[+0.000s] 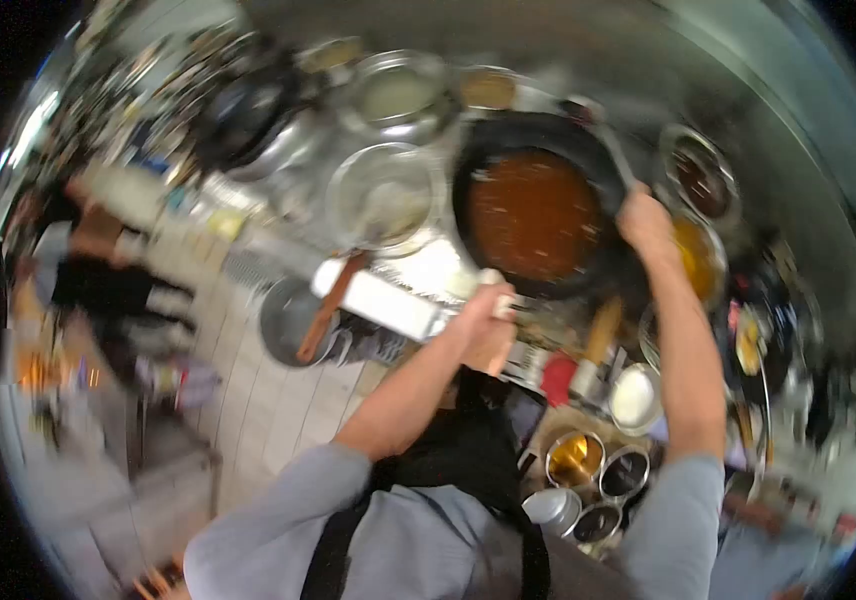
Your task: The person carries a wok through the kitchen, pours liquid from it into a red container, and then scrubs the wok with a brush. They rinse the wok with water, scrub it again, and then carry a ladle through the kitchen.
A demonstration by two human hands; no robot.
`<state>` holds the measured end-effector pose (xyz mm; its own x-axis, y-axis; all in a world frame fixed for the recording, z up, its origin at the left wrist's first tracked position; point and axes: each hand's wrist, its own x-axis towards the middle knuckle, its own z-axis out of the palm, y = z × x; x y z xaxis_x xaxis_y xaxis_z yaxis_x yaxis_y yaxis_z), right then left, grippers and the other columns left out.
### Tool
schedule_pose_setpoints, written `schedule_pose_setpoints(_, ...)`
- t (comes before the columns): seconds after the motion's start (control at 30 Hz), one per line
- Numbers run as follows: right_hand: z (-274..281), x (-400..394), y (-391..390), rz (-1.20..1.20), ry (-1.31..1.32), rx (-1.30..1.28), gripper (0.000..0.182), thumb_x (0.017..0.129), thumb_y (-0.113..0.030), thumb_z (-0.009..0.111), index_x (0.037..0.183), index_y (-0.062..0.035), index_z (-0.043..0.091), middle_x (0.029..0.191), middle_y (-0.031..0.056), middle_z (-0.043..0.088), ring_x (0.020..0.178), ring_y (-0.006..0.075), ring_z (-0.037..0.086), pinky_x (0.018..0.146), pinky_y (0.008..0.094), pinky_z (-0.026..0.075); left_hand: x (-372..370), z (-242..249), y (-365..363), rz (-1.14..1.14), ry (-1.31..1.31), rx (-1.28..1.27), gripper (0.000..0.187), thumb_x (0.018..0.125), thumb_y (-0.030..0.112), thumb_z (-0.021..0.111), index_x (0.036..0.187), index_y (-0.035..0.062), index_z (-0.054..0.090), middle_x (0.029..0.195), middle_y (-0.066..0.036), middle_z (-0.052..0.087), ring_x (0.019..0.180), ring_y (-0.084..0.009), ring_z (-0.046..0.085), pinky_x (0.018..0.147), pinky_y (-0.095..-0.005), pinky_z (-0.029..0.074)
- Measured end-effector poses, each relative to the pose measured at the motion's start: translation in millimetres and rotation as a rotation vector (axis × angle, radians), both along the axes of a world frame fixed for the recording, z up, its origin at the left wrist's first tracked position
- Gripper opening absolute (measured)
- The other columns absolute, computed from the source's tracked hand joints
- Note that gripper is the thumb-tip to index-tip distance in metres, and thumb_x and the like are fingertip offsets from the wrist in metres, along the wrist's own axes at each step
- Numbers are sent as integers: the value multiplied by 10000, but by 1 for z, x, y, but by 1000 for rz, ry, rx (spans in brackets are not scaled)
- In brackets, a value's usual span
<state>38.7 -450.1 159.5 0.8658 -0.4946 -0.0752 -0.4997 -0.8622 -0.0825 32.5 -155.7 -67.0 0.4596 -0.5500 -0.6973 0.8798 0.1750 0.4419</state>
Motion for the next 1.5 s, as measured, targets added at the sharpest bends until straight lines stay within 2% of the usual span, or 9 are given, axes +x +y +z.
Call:
schedule_pose_setpoints(0.33, -47, 20, -74, 340, -7, 26, 420, 965, -105, 594, 1347, 60, 538, 1203, 361, 645, 1156, 511, 615, 981, 533, 508, -4, 0, 6, 107, -16, -11, 244, 805, 69, 735, 976, 99, 564, 830, -69, 604, 639, -199, 601, 434, -317, 445)
schedule_pose_setpoints(0.57, 83, 37, -5, 109, 379, 156, 273, 934, -119, 560, 1114, 82, 605, 988, 275, 710, 897, 443, 709, 734, 503, 542, 9, 25, 13, -93, 85, 53, 183, 862, 139, 763, 959, 74, 623, 783, -77, 616, 634, -196, 622, 468, -289, 444)
schedule_pose_setpoints(0.67, 61, 35, -45, 279, 282, 129, 285, 953, -116, 538, 1161, 54, 630, 1070, 266, 699, 956, 371, 693, 803, 484, 532, 11, -17, 5, -50, 159, -367, 260, 827, 171, 856, 977, 83, 662, 821, -51, 678, 667, -168, 631, 551, -310, 518)
schedule_pose_setpoints(0.8, 51, 51, -58, 397, 240, 258, 467, 993, -69, 526, 1432, 87, 518, 1336, 276, 648, 1254, 381, 623, 1064, 433, 469, 16, 26, 9, 55, 127, -37, 306, 699, 109, 813, 946, 106, 632, 876, -99, 629, 597, -257, 593, 524, -391, 533)
schedule_pose_setpoints(1.0, 46, 56, -75, 409, 318, 63, 475, 962, -41, 495, 1421, 75, 533, 1287, 269, 660, 1225, 391, 633, 1071, 433, 466, 6, 9, 9, 73, 4, -68, 200, 737, 82, 736, 912, 92, 639, 798, -77, 586, 617, -210, 577, 485, -369, 479)
schedule_pose_setpoints(1.07, 90, 37, 5, 257, 151, 561, 415, 950, -92, 494, 1323, 45, 613, 1242, 247, 676, 1170, 324, 649, 989, 419, 505, -21, 20, 20, 273, -123, -261, 177, 793, 234, 768, 864, 128, 645, 764, -24, 594, 684, -142, 598, 548, -314, 481)
schedule_pose_setpoints(1.23, 101, 48, -29, 171, 332, 226, 220, 898, -61, 510, 1057, 64, 598, 703, 113, 582, 493, 204, 547, 447, 397, 431, 0, -5, 11, 74, -3, -224, 165, 827, 51, 693, 938, 66, 572, 780, -51, 595, 635, -153, 595, 407, -288, 401)
schedule_pose_setpoints(1.33, 126, 43, -2, 159, 372, 311, 384, 933, -85, 526, 1254, 127, 531, 801, 206, 660, 626, 299, 646, 627, 451, 511, -9, 13, 25, 117, -7, -230, 171, 792, -3, 663, 885, 74, 543, 758, -65, 561, 637, -166, 573, 413, -283, 386)
schedule_pose_setpoints(1.5, 136, 48, 7, 96, 349, 485, 495, 946, -58, 538, 1403, 120, 471, 752, 122, 597, 489, 168, 549, 441, 352, 450, -14, 63, 59, 195, 37, -150, 184, 786, -28, 668, 907, 65, 565, 770, -52, 555, 625, -169, 537, 430, -317, 368)
